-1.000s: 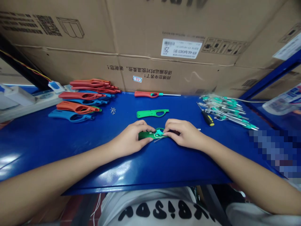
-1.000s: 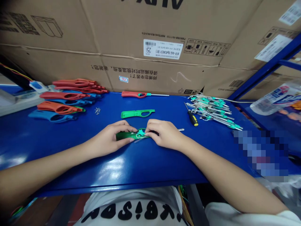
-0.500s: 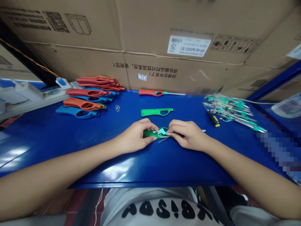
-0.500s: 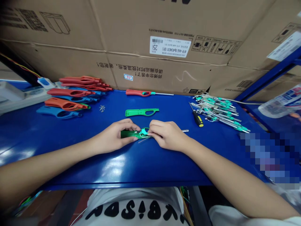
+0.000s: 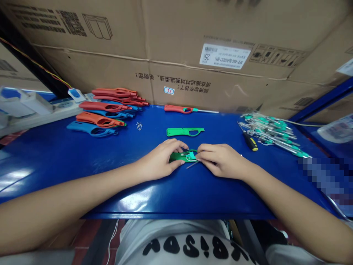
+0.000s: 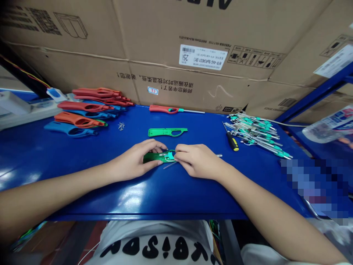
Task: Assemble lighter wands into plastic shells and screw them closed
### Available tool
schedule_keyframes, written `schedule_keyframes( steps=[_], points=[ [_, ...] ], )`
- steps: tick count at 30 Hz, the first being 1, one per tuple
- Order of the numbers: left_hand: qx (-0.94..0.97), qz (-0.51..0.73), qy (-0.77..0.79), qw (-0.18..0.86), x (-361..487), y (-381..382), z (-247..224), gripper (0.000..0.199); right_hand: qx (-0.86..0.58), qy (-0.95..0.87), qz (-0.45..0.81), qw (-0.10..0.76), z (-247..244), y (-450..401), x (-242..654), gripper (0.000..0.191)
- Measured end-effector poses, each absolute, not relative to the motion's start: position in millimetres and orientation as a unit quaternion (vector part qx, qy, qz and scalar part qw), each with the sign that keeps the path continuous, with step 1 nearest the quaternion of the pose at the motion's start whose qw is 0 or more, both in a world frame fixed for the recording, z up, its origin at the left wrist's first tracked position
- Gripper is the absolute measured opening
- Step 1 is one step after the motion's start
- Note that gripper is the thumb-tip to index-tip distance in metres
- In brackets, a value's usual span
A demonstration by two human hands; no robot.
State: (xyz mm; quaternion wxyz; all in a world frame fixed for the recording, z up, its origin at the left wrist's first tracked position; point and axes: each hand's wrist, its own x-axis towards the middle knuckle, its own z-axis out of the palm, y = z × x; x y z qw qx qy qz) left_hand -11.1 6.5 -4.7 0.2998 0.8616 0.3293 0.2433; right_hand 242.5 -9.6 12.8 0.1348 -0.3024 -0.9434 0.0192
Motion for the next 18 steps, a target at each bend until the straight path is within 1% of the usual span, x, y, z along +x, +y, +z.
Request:
schedule_keyframes(
  steps=[4, 10, 14, 18],
  points=[
    [0.898, 0.207, 0.295, 0.251, -12.4, 4.4, 0.8, 0.03, -0.3, -0.948, -0.001, 0.105, 15.4, -10.6, 242.3, 0.023],
    [0.924, 0.173, 0.284, 0.191, -13.0, 2.9, 1.4, 0.038, -0.292, -0.954, -0.026, 0.068, 17.4, -10.6, 241.9, 0.026],
    [0.935, 0.175, 0.264, 0.159, -13.3, 2.9, 1.3, 0.038, -0.29, -0.954, -0.046, 0.06, 16.0, -10.7, 242.2, 0.027],
    [0.954, 0.126, 0.255, 0.095, -12.1, 0.8, 3.7, 0.04, -0.296, -0.952, -0.039, 0.065, 15.1, -10.8, 242.9, 0.027]
  ],
)
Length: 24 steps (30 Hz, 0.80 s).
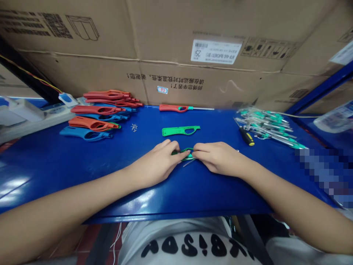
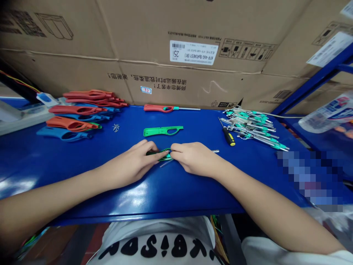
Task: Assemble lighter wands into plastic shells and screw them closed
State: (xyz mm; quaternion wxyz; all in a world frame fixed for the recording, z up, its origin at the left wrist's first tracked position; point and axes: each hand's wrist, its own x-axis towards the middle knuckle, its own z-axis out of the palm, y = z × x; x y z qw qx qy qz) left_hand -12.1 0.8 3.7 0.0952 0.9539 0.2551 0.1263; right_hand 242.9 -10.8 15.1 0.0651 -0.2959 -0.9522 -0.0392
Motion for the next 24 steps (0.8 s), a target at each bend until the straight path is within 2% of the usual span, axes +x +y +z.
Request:
schedule_keyframes(
  steps=[6, 8, 12, 19, 24],
  points=[
    [0.956, 0.101, 0.271, 0.047, -10, -4, 6, 0.042, -0.324, -0.937, 0.051, 0.12, 22, -12, 244, 0.024],
    [0.957, 0.097, 0.272, 0.04, -9, -5, 7, 0.041, -0.316, -0.939, 0.073, 0.117, 22, -12, 244, 0.025],
    [0.96, 0.091, 0.264, 0.028, -9, -5, 8, 0.041, -0.303, -0.945, 0.072, 0.099, 18, -10, 244, 0.013],
    [0.961, 0.117, 0.251, 0.026, -11, -2, 5, 0.042, -0.327, -0.913, 0.182, 0.164, 20, -5, 250, 0.005],
    [0.962, 0.112, 0.247, 0.012, -10, -1, 6, 0.039, -0.345, -0.898, 0.212, 0.173, 19, -1, 253, 0.006]
  ],
)
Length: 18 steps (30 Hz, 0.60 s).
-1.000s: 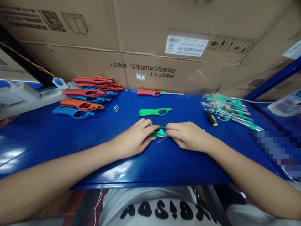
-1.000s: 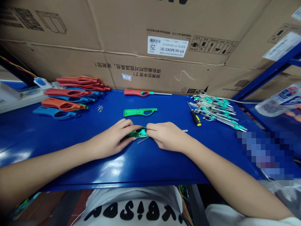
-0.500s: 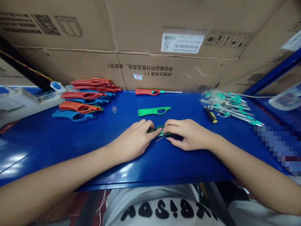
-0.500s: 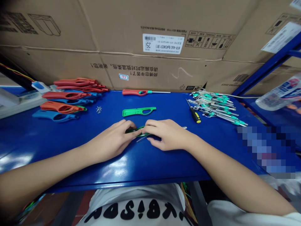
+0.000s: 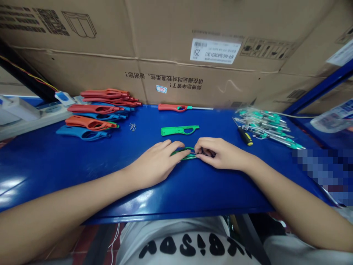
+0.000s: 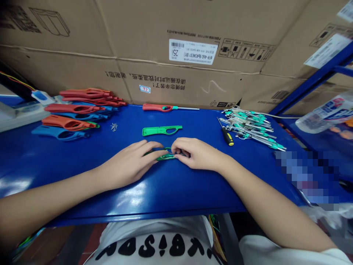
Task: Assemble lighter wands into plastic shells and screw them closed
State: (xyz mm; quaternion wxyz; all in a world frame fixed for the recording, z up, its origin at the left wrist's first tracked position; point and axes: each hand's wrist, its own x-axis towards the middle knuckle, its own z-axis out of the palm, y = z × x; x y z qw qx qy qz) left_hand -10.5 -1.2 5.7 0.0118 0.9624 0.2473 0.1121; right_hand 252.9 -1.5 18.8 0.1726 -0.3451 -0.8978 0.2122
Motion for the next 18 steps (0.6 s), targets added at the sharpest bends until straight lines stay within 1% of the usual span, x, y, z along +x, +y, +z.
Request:
schedule_keyframes(
  steps=[3, 6, 12, 18],
  points=[
    [0.961, 0.117, 0.251, 0.017, -9.9, -1.3, 6.8, 0.033, -0.342, -0.899, 0.211, 0.175, 17.3, -0.3, 252.6, 0.006],
    [0.96, 0.122, 0.25, 0.017, -10.0, -1.4, 6.2, 0.031, -0.343, -0.901, 0.201, 0.176, 16.8, 0.5, 252.0, 0.005],
    [0.966, 0.124, 0.227, 0.007, -13.0, -0.3, 3.6, 0.04, -0.318, -0.911, 0.204, 0.166, 16.9, 0.9, 251.5, 0.014],
    [0.974, 0.098, 0.206, 0.002, -13.2, 2.2, 6.2, 0.044, -0.312, -0.913, 0.202, 0.17, 15.4, 1.2, 251.2, 0.013]
  ],
)
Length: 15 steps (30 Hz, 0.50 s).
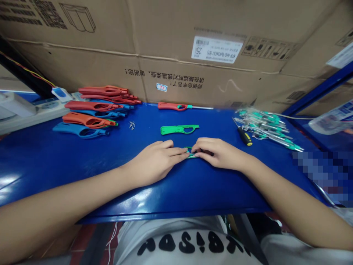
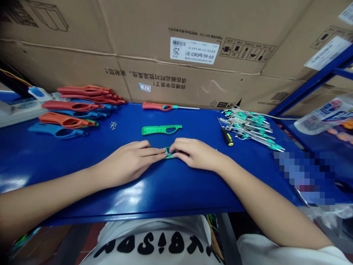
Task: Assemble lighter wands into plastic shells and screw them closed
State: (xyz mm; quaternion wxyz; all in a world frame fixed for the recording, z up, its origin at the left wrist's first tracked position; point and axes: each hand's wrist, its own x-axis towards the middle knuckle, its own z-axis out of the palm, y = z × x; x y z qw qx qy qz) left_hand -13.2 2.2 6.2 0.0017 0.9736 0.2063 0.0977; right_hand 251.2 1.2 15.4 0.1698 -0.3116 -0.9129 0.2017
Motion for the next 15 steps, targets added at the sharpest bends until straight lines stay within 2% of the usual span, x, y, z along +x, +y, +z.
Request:
schedule_keyframes(
  steps=[7, 15],
  points=[
    [0.975, 0.08, 0.205, -0.012, -12.9, 1.7, 7.9, 0.046, -0.305, -0.924, 0.174, 0.154, 15.5, 1.3, 251.8, 0.019],
    [0.969, 0.112, 0.218, 0.014, -10.8, 0.7, 7.7, 0.035, -0.312, -0.923, 0.173, 0.145, 19.3, 0.6, 251.6, 0.018]
  ],
)
